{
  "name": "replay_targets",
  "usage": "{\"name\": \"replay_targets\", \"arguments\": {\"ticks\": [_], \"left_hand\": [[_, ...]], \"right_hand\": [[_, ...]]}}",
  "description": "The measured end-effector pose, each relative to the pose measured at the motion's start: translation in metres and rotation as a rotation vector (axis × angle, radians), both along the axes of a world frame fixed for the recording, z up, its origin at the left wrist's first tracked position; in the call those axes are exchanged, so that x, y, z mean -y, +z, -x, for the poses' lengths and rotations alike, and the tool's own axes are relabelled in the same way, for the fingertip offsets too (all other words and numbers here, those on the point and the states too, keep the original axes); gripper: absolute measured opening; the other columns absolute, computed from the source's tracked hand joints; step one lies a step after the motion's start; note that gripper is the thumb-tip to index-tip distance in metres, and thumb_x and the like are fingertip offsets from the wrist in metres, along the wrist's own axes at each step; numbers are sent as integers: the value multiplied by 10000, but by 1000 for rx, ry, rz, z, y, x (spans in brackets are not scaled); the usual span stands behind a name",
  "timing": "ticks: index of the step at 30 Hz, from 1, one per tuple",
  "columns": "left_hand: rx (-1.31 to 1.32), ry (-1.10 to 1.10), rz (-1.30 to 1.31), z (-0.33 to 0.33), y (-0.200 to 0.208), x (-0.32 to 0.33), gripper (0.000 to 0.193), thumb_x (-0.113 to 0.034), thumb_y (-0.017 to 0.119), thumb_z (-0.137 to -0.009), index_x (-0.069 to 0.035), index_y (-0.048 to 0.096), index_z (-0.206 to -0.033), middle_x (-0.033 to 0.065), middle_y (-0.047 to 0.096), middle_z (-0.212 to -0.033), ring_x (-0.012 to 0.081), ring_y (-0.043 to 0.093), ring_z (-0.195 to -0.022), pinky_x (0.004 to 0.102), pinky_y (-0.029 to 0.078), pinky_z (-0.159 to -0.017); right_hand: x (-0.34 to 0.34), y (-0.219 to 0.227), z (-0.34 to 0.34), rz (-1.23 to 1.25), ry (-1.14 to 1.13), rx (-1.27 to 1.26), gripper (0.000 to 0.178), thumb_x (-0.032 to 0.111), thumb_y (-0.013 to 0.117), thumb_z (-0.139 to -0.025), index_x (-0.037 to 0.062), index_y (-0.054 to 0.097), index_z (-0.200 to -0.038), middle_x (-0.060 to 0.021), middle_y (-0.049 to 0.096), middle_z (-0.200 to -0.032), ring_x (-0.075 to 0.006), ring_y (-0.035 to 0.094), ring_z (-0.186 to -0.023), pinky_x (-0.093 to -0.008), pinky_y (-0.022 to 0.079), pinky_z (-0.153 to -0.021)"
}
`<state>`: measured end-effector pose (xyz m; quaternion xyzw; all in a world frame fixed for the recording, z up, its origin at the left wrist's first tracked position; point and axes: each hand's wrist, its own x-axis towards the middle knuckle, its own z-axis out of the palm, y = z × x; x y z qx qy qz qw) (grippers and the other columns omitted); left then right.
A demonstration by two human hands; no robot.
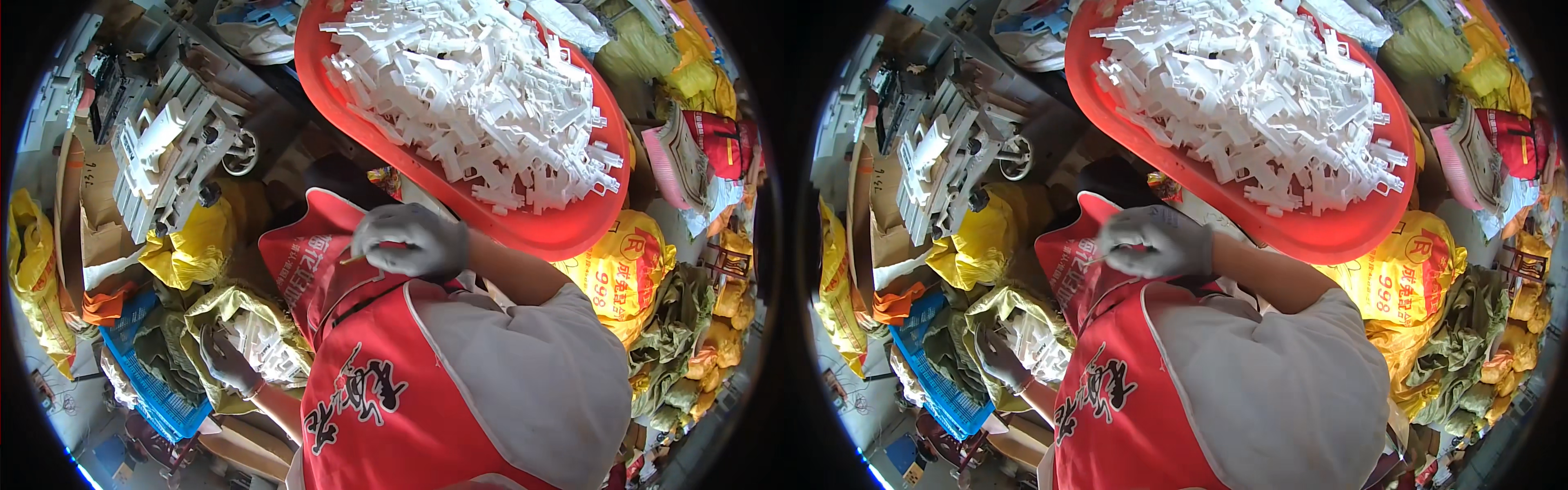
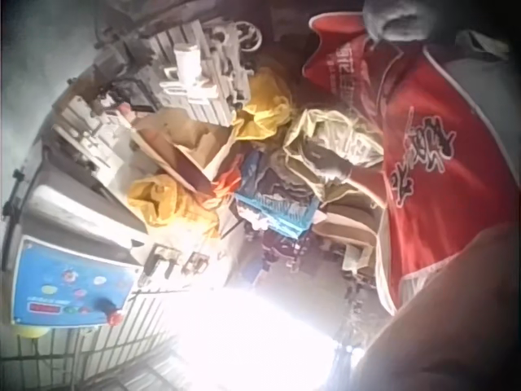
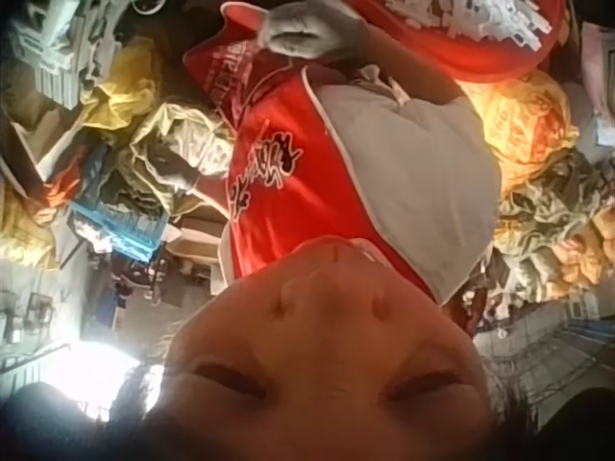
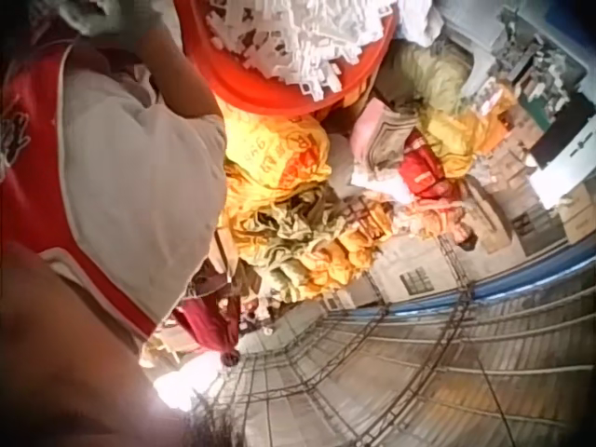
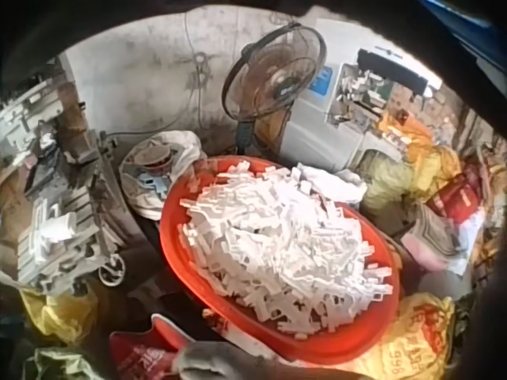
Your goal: Assembling small white plastic components using a pneumatic assembly machine in a manufacturing setting.
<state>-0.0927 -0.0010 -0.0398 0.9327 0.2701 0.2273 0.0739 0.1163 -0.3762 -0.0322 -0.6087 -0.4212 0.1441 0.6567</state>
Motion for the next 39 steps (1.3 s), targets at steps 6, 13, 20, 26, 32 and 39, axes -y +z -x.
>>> {"name": "replay_targets", "arguments": {"ticks": [6,13,20,26,32,39], "left_hand": [[2,-23,22,-5,1,1,235,-121,543,-894,9,620,-1075,136,645,-1051,274,617,-952,360,479,-836],[25,-61,44,-13,12,11,192,-74,562,-854,-21,653,-1014,136,655,-1009,273,621,-934,345,477,-846],[131,-128,31,-52,44,15,185,-58,580,-828,-8,633,-998,151,642,-1012,307,604,-945,366,467,-847],[311,-267,79,-120,87,5,205,-58,588,-817,-10,626,-1012,155,636,-1028,307,603,-964,356,467,-853],[300,-473,-16,-200,116,-6,344,-132,648,-791,-35,582,-1115,151,600,-1115,322,561,-1039,364,452,-885],[237,-524,167,-237,111,-19,502,-206,696,-752,-41,533,-1198,181,587,-1120,337,556,-1044,368,447,-899]], "right_hand": [[97,-162,-60,816,-745,-142,207,222,555,-844,53,611,-949,-138,657,-846,-299,649,-788,-407,504,-700],[89,-196,-67,1441,-762,-1,792,306,653,-740,134,265,-1409,-207,610,-1047,-378,613,-926,-477,497,-788],[138,-232,-64,1145,-656,93,603,208,545,-865,216,291,-1412,-176,531,-1210,-350,619,-829,-453,495,-720],[140,-208,-81,114,-673,-642,410,246,448,-951,47,451,-1310,-43,531,-1194,-142,468,-1132,-287,351,-964],[92,-122,-78,-12,-530,-689,311,202,459,-943,79,500,-1225,10,546,-1067,-92,515,-925,-252,425,-789],[69,-82,-62,-66,-527,-758,317,200,463,-958,69,487,-1245,-4,566,-1073,-101,562,-883,-246,459,-778]]}}
